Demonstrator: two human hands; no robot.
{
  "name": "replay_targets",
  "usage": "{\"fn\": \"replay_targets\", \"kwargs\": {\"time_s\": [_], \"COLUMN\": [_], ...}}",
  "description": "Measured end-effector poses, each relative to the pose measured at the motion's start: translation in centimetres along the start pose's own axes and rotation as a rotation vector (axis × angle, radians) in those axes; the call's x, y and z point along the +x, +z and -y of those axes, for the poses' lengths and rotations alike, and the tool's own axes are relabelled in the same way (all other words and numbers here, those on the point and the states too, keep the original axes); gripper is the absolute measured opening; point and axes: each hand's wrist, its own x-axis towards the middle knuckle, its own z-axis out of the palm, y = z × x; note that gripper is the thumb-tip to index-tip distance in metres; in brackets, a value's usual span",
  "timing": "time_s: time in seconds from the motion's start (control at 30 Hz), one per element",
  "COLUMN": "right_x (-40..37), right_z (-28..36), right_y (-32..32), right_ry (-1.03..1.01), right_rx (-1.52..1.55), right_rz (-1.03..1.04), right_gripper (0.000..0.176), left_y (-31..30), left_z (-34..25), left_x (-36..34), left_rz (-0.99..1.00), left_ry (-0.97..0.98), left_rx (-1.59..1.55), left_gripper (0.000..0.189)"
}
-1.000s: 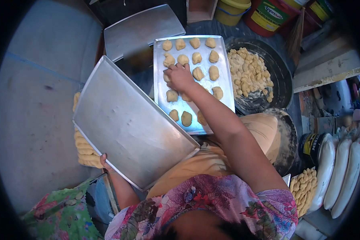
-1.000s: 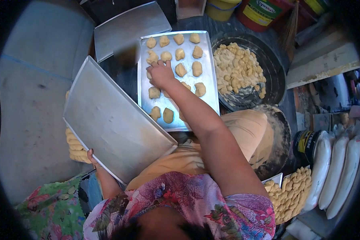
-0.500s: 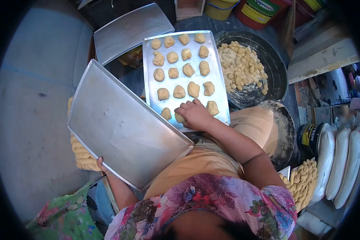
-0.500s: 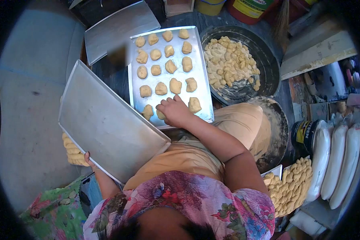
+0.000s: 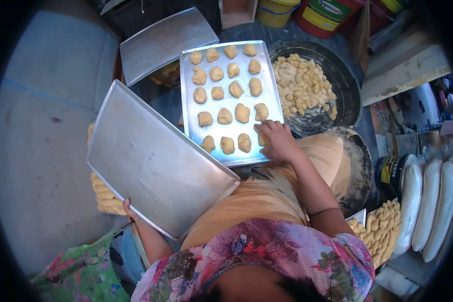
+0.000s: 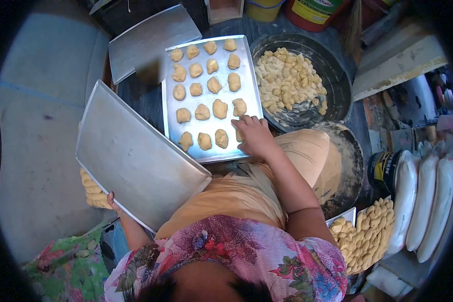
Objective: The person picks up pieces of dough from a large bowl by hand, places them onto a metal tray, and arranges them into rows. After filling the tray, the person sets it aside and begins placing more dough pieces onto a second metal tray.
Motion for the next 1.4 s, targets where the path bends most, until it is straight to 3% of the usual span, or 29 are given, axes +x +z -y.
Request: {"fn": "replay_targets", "kwargs": {"time_s": [0.07, 0.17, 0.23, 0.27, 0.33, 0.47, 0.57, 0.67, 0.77, 0.8, 0.87, 0.93, 0.97, 1.0, 1.07, 1.1, 1.3, 1.4], "right_x": [-0.3, 0.6, 1.4, 1.7, 2.4, 2.5, 1.6, 0.6, 0.1, -0.5, -0.9, -0.8, -0.7, -0.6, -0.3, -0.2, 0.1, 0.2], "right_z": [0.5, 2.0, 4.1, 5.3, 7.2, 8.0, 6.1, 3.4, -0.5, -0.9, -2.9, -5.3, -5.9, -6.3, -6.4, -6.7, -7.6, -7.9], "right_y": [0.1, 0.2, 1.0, 0.9, 2.5, 4.2, 2.7, 1.5, 1.4, 0.5, 0.4, 2.1, 2.8, 3.5, 4.3, 4.5, 5.5, 5.2], "right_ry": [-0.034, -0.185, -0.151, -0.064, 0.058, 0.031, 0.119, 0.089, 0.168, 0.174, 0.223, 0.203, 0.187, 0.185, 0.176, 0.190, 0.237, 0.245], "right_rx": [0.005, 0.616, 1.062, 1.168, 1.308, 1.202, 1.372, 1.435, 1.167, 1.161, 1.106, 0.680, 0.462, 0.552, 0.732, 0.767, 0.943, 0.934], "right_rz": [-0.107, -0.192, 0.040, 0.215, 0.364, 0.166, 0.054, -0.133, -0.319, -0.382, -0.383, -0.501, -0.550, -0.522, -0.465, -0.451, -0.359, -0.345], "right_gripper": [0.068, 0.063, 0.054, 0.055, 0.056, 0.054, 0.051, 0.044, 0.043, 0.044, 0.048, 0.053, 0.056, 0.060, 0.069, 0.072, 0.083, 0.083], "left_y": [-0.1, -0.1, 0.3, 1.0, 4.0, 13.7, 16.8, 22.1, 23.1, 21.9, 23.9, 22.5, 23.1, 23.3, 18.1, 19.4, 20.0, 20.4], "left_z": [-0.1, -0.4, -0.9, -1.2, -1.3, -1.7, -3.1, -1.8, 2.0, 3.1, 5.9, 9.1, 10.1, 11.4, 16.9, 16.3, 15.4, 15.3], "left_x": [0.1, 0.6, 1.1, 1.5, 1.8, 3.0, 6.0, 9.1, 14.6, 16.9, 18.0, 20.5, 20.2, 20.3, 21.5, 20.6, 19.6, 18.8], "left_rz": [-0.018, 0.009, 0.049, 0.071, 0.053, -0.196, -0.148, -0.077, -0.073, 0.069, 0.097, 0.156, 0.158, 0.136, 0.159, 0.128, 0.106, 0.078], "left_ry": [0.004, 0.017, -0.006, -0.015, -0.021, -0.035, -0.173, -0.130, -0.089, -0.037, 0.056, 0.092, -0.005, -0.125, 0.189, 0.080, -0.110, -0.096], "left_rx": [0.003, 0.053, 0.091, 0.110, 0.181, 0.234, 0.333, 0.613, 0.817, 0.898, 1.033, 1.110, 1.127, 1.166, 1.225, 1.228, 0.787, 0.730], "left_gripper": [0.071, 0.071, 0.072, 0.072, 0.071, 0.067, 0.064, 0.058, 0.049, 0.051, 0.051, 0.052, 0.053, 0.064, 0.076, 0.083, 0.073, 0.066]}}
